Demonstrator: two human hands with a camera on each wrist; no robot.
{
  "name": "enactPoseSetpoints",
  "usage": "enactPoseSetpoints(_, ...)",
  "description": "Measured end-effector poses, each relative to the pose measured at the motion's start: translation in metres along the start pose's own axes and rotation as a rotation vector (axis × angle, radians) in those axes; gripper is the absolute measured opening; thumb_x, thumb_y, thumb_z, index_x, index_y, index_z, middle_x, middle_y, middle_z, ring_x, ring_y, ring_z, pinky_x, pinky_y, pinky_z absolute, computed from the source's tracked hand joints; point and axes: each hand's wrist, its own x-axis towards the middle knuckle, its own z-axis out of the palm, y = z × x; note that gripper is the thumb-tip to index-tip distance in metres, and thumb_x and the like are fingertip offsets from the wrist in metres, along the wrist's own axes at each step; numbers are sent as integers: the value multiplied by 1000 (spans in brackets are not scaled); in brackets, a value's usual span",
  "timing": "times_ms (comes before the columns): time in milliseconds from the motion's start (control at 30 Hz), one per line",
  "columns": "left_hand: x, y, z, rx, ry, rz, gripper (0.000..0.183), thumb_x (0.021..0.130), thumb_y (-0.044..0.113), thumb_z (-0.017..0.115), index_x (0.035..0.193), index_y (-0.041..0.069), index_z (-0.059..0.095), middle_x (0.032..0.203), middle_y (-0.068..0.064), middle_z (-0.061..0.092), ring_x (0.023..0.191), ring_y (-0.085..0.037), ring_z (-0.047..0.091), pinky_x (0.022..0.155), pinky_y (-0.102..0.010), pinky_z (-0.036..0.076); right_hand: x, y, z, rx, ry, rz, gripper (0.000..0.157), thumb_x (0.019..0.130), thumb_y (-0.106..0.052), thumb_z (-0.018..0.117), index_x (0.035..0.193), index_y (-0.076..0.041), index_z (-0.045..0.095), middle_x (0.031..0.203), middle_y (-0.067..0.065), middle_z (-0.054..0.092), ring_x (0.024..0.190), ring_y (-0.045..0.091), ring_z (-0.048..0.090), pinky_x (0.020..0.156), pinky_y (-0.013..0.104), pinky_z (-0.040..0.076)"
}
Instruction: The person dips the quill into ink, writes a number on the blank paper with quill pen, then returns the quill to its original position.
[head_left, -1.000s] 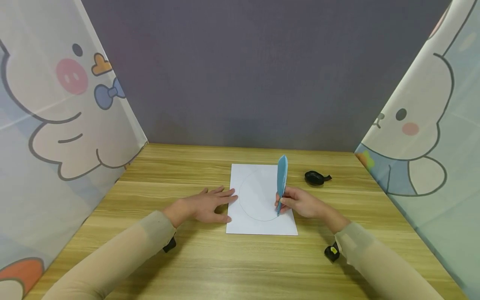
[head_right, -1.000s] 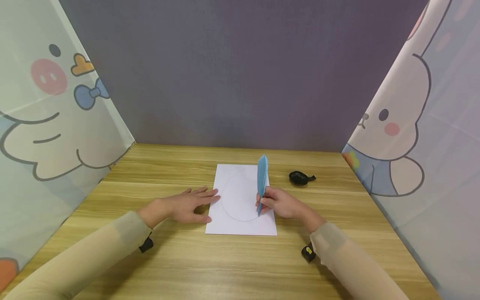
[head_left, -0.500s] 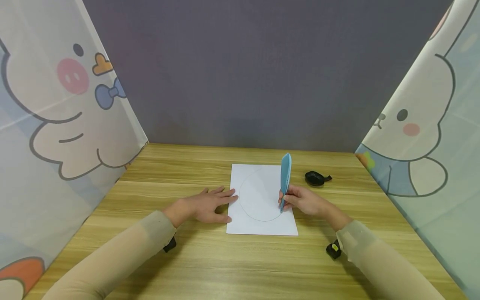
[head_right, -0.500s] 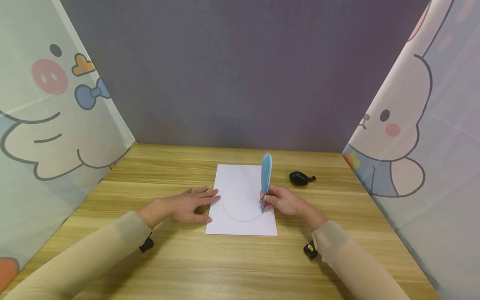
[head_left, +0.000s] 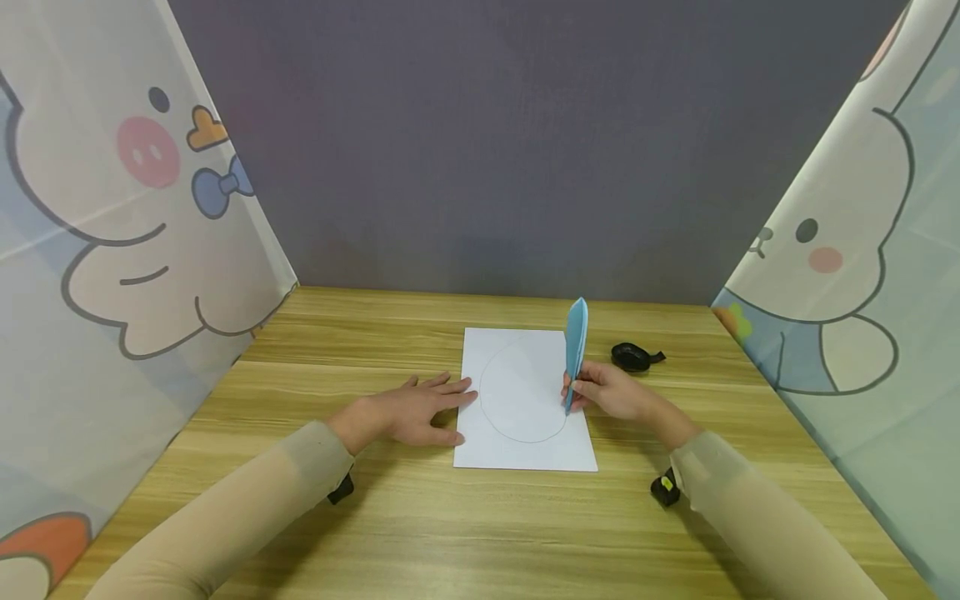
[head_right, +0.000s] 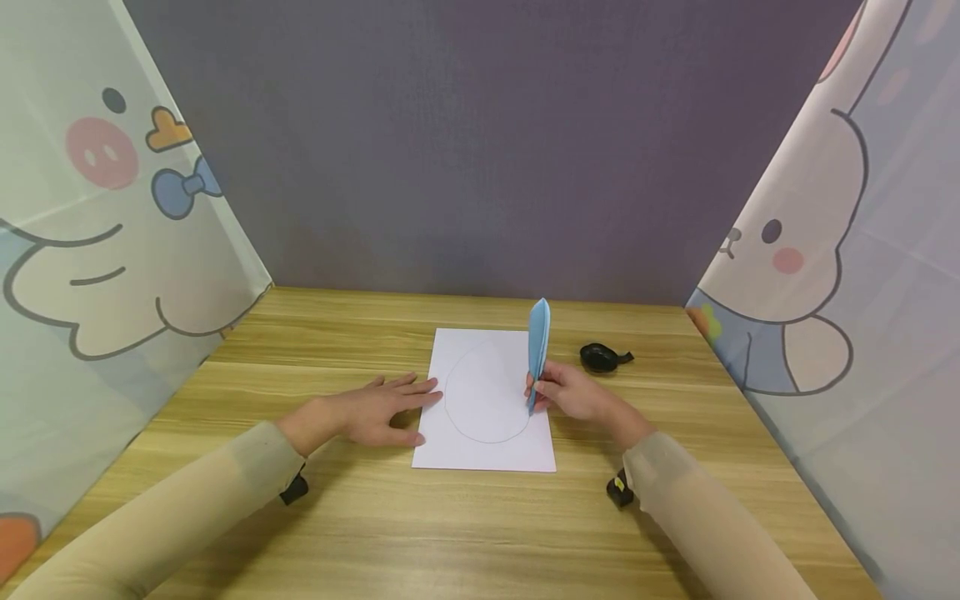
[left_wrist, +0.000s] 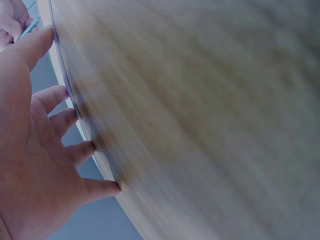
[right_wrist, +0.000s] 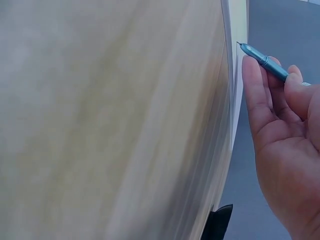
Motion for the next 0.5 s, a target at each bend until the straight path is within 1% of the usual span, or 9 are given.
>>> enactPoseSetpoints(133,1,0,1,3,4,2,83,108,70,54,177,33,25,186,7,12,174,-33,7,133,-77,9,4,2,-3,4,17,12,22,116,0,46,123,14,60,123,35,70,110,33,76,94,36,66)
enactPoseSetpoints(267,0,0,1,4,6,6,83,108,68,55,177,32,25,186,6,12,174,-34,7,133,-77,10,7,3,-5,11,40,37,21,116,-1,46,124,13,61,123,32,71,109,28,75,94,34,66)
enactPoseSetpoints(500,-1,0,0,1,6,11,83,108,67,55,177,31,26,187,5,12,174,-35,7,132,-78,10,13,5,-8,-16,71,50,22,117,-2,46,126,11,61,123,28,73,108,26,76,93,34,66)
